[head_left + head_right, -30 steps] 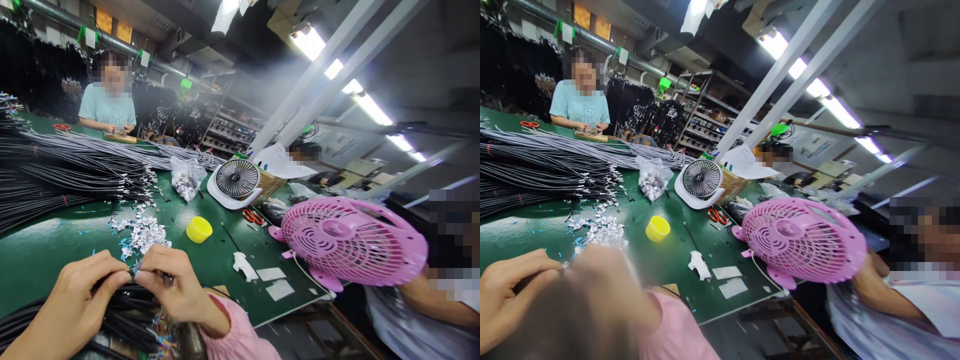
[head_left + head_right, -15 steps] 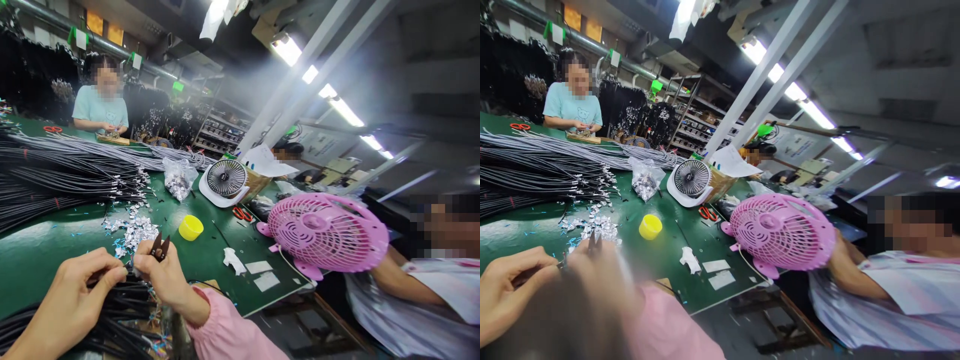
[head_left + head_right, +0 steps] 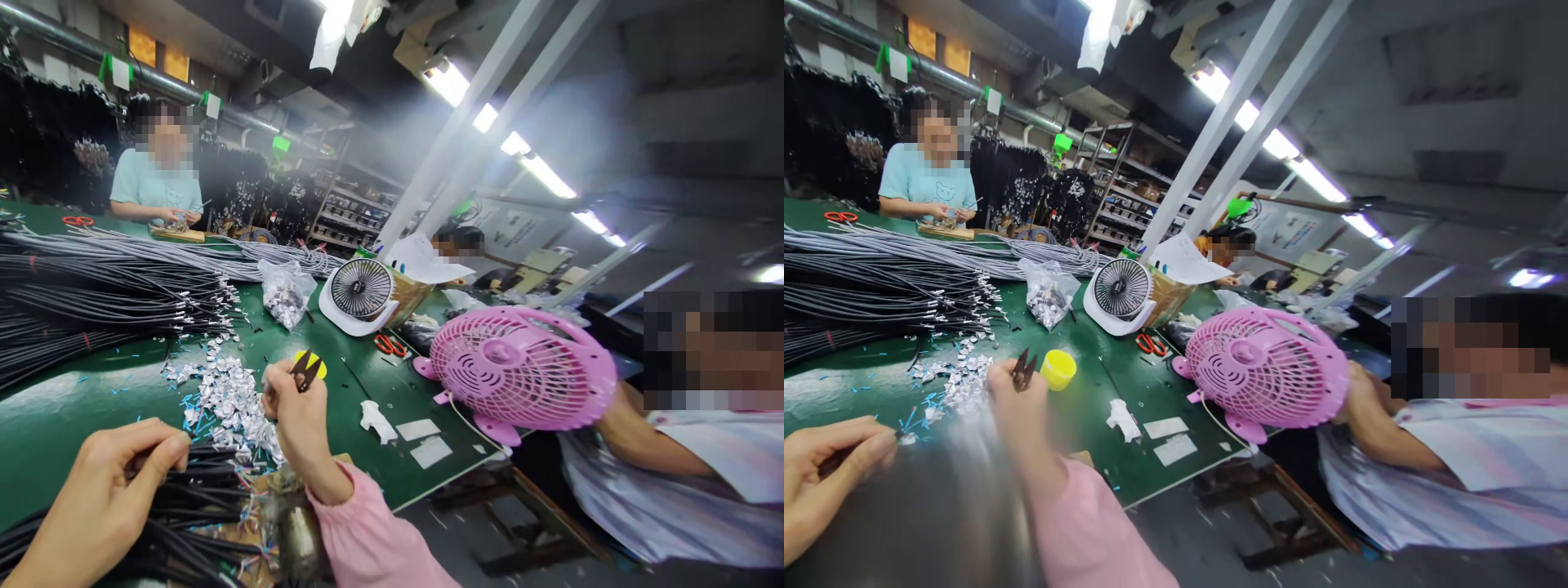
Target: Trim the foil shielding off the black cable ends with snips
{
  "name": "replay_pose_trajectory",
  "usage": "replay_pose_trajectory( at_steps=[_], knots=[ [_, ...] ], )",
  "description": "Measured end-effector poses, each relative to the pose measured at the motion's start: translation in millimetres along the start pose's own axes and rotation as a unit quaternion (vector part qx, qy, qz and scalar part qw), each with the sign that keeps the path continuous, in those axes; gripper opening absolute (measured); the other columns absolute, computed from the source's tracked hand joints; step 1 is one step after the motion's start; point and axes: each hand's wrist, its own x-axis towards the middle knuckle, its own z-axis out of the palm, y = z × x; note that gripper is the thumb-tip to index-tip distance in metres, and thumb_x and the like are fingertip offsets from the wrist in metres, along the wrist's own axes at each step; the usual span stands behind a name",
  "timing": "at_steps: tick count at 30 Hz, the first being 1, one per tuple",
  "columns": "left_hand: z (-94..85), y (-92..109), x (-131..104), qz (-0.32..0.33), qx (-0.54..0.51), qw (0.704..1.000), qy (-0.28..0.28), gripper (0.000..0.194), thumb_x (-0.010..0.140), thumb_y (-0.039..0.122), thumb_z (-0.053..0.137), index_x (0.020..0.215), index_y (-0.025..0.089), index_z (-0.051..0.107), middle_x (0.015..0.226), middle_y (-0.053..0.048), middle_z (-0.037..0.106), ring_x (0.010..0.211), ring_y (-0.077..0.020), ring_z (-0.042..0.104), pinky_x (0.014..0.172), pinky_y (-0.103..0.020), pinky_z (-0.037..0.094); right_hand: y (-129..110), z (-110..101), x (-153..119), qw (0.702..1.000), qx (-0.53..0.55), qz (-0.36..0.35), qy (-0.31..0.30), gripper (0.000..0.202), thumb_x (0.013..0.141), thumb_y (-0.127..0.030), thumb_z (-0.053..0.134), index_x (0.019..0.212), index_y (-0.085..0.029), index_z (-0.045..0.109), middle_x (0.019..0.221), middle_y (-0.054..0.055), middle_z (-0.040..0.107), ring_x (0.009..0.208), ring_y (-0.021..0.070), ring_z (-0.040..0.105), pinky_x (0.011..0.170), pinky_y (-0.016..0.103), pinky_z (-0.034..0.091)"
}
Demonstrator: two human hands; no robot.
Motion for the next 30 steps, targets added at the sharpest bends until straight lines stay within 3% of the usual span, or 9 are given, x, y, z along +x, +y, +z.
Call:
replay_pose_trajectory(
  at_steps=[5,7,10,13,18,22,25,27,30],
  knots=[
    [6.5,-13,-11,-0.103,0.013,0.994,0.019,0.045,0.080,0.058,0.056,0.049,0.025,0.058,0.041,0.004,0.050,0.044,-0.0147,0.053,0.040,-0.019,0.041,-4,-4,-11,0.958,-0.070,-0.163,-0.224,0.030,0.079,-0.025,0.067,0.055,-0.020,0.050,0.059,-0.001,0.051,0.056,0.0120,0.044,0.053,0.026,0.033],
    [9.3,-19,-18,-0.138,0.010,0.990,0.034,0.046,0.077,0.063,0.058,0.051,0.025,0.058,0.040,0.005,0.047,0.048,-0.0162,0.053,0.042,-0.021,0.040,-5,-2,-19,0.950,-0.059,-0.169,-0.257,0.027,0.083,-0.024,0.064,0.059,-0.020,0.053,0.060,-0.001,0.052,0.058,0.0130,0.047,0.056,0.027,0.035],
    [11.2,-26,-24,-0.167,-0.006,0.985,0.046,0.047,0.075,0.067,0.060,0.053,0.025,0.057,0.040,0.005,0.043,0.050,-0.0172,0.053,0.042,-0.021,0.039,-1,1,-24,0.954,0.009,-0.078,-0.291,0.040,0.090,-0.039,0.059,0.055,-0.021,0.050,0.053,-0.002,0.048,0.050,0.0114,0.044,0.051,0.026,0.037],
    [8.8,-27,-23,-0.191,-0.026,0.980,0.049,0.048,0.073,0.069,0.062,0.053,0.025,0.057,0.042,0.006,0.042,0.050,-0.0172,0.053,0.043,-0.022,0.039,3,-1,-14,0.967,0.073,0.014,-0.242,0.044,0.086,-0.049,0.064,0.056,-0.021,0.051,0.050,-0.005,0.043,0.042,0.0084,0.034,0.040,0.023,0.027],
    [1.9,-22,-11,-0.169,-0.091,0.981,-0.016,0.046,0.073,0.063,0.067,0.052,0.023,0.058,0.048,0.005,0.051,0.046,-0.0135,0.052,0.042,-0.020,0.041,-6,-11,13,0.995,0.085,0.020,0.039,0.045,0.079,-0.051,0.067,0.053,-0.021,0.045,0.047,-0.007,0.038,0.041,0.0065,0.028,0.040,0.022,0.024],
    [3.6,-21,-8,-0.138,-0.112,0.984,0.004,0.040,0.073,0.056,0.069,0.051,0.023,0.064,0.047,0.004,0.056,0.042,-0.0117,0.054,0.040,-0.017,0.043,-21,-3,7,0.997,-0.037,-0.013,-0.073,0.035,0.076,-0.029,0.066,0.047,-0.018,0.050,0.044,-0.006,0.039,0.046,0.0075,0.034,0.046,0.022,0.028],
    [7.0,-22,-11,-0.126,-0.121,0.984,0.034,0.036,0.074,0.053,0.071,0.054,0.024,0.066,0.048,0.005,0.057,0.042,-0.0107,0.055,0.040,-0.015,0.044,-27,6,-5,0.984,-0.090,-0.034,-0.153,0.012,0.071,-0.016,0.064,0.059,-0.015,0.068,0.051,-0.004,0.052,0.049,0.0083,0.040,0.048,0.021,0.032],
    [8.3,-22,-11,-0.120,-0.126,0.984,0.024,0.033,0.075,0.051,0.072,0.056,0.025,0.068,0.049,0.005,0.060,0.043,-0.0107,0.059,0.041,-0.014,0.046,-27,8,-9,0.979,-0.103,-0.078,-0.160,0.010,0.070,-0.013,0.065,0.065,-0.015,0.073,0.053,-0.003,0.056,0.049,0.0088,0.043,0.047,0.021,0.033],
    [8.8,-18,-6,-0.140,-0.123,0.982,0.029,0.027,0.071,0.049,0.075,0.060,0.025,0.072,0.053,0.004,0.069,0.045,-0.0130,0.065,0.044,-0.014,0.050,-21,7,-13,0.959,-0.142,-0.210,-0.129,0.018,0.077,-0.015,0.061,0.061,-0.016,0.070,0.051,-0.001,0.055,0.047,0.0101,0.043,0.045,0.022,0.035]
  ],
)
